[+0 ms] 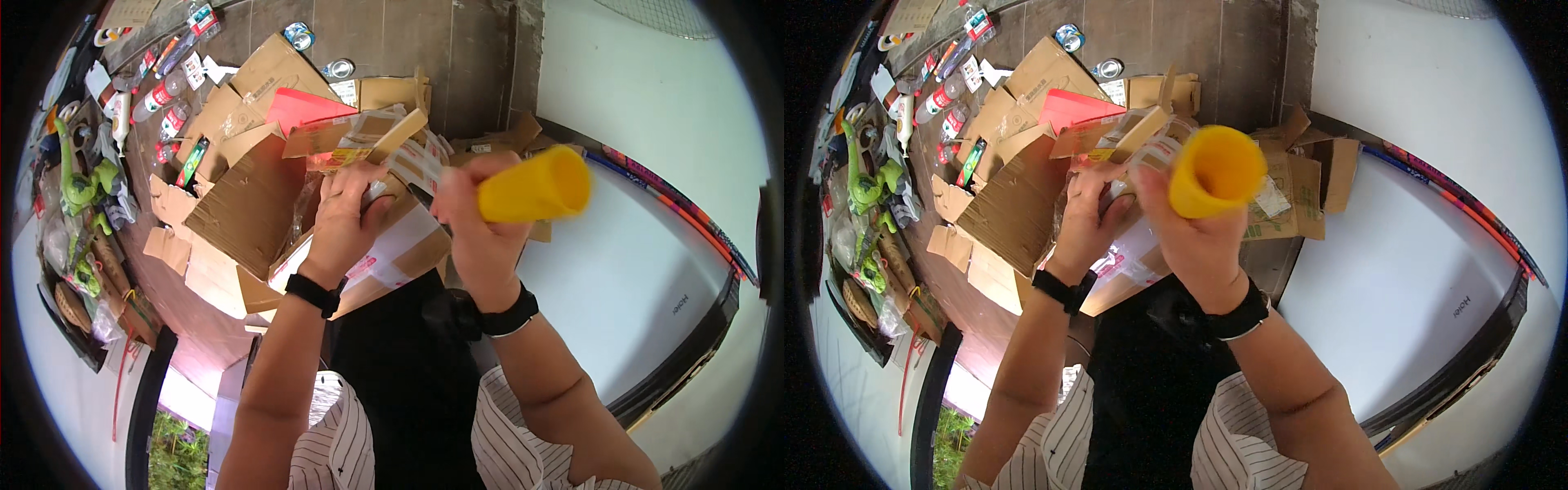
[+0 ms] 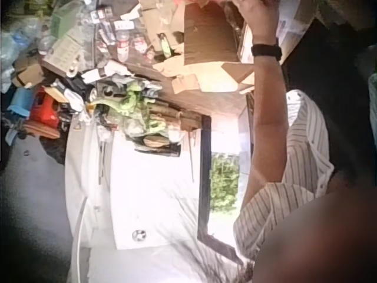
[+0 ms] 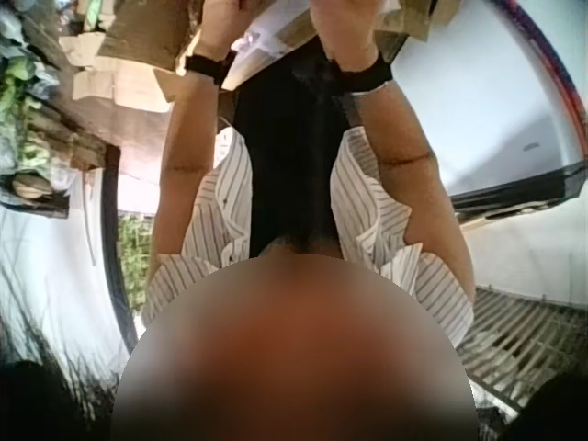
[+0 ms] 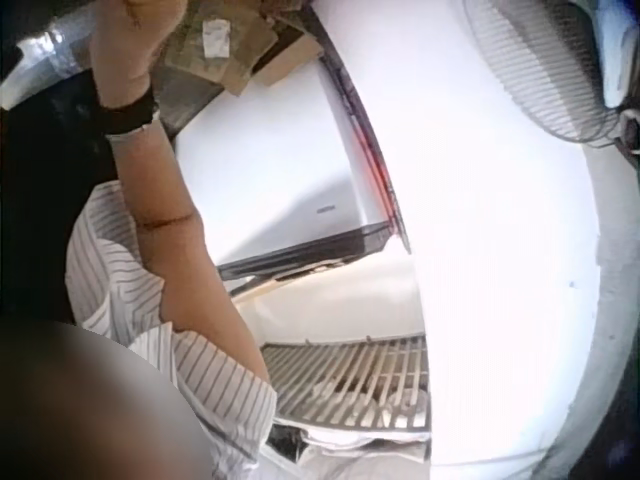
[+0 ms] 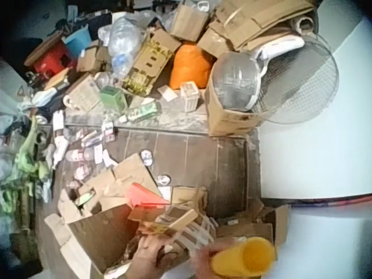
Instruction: The person uses a utility knife to cut tape on cardboard boxes and opens them to check the contents. They then break down the cardboard boxes by hand and add them to a pile of recyclables on the floor.
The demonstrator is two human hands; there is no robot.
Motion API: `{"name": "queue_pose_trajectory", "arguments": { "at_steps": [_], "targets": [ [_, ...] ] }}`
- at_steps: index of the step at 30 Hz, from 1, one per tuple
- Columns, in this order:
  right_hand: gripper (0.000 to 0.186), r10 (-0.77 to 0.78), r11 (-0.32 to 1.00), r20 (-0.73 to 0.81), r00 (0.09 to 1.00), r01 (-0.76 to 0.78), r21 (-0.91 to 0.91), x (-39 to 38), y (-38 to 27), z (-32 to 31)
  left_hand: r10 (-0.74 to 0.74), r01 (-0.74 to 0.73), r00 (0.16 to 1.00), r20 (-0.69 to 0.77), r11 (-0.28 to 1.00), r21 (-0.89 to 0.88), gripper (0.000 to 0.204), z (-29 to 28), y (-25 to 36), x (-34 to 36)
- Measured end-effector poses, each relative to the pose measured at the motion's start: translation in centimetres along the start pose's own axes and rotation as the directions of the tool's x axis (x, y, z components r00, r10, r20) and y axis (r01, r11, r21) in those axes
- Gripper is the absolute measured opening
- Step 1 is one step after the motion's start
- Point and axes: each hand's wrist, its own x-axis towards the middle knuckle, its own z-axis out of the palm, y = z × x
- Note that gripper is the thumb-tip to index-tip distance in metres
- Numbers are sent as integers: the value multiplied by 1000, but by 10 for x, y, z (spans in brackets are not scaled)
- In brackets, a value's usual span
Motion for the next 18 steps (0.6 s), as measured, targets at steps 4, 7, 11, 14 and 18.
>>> {"name": "queue_pose_trajectory", "arguments": {
  "at_steps": [4, 7, 11, 14, 18],
  "targets": [
    [28, -161, 958, 98, 982, 179, -225, 9, 10, 15, 10, -10, 998, -55, 1000, 1, 42, 3, -3, 1],
    [27, -41, 937, 154, 987, 92, -338, -2, 4, 23, -25, 27, 1000, 13, 994, -108, 40, 12, -11, -8],
    [28, -151, 913, 150, 977, 196, -359, -4, 9, 34, -107, 113, 991, 86, 991, -67, 37, 32, -67, -27],
    [28, -163, 899, 136, 977, 204, -387, -1, 25, 27, -91, 95, 992, -84, 995, 41, 35, 17, -31, -12],
    [25, -106, 912, 34, 994, 111, -395, -4, 33, 20, -251, 256, 966, -65, 961, 104, 36, 17, -31, -7]
  ]
}}
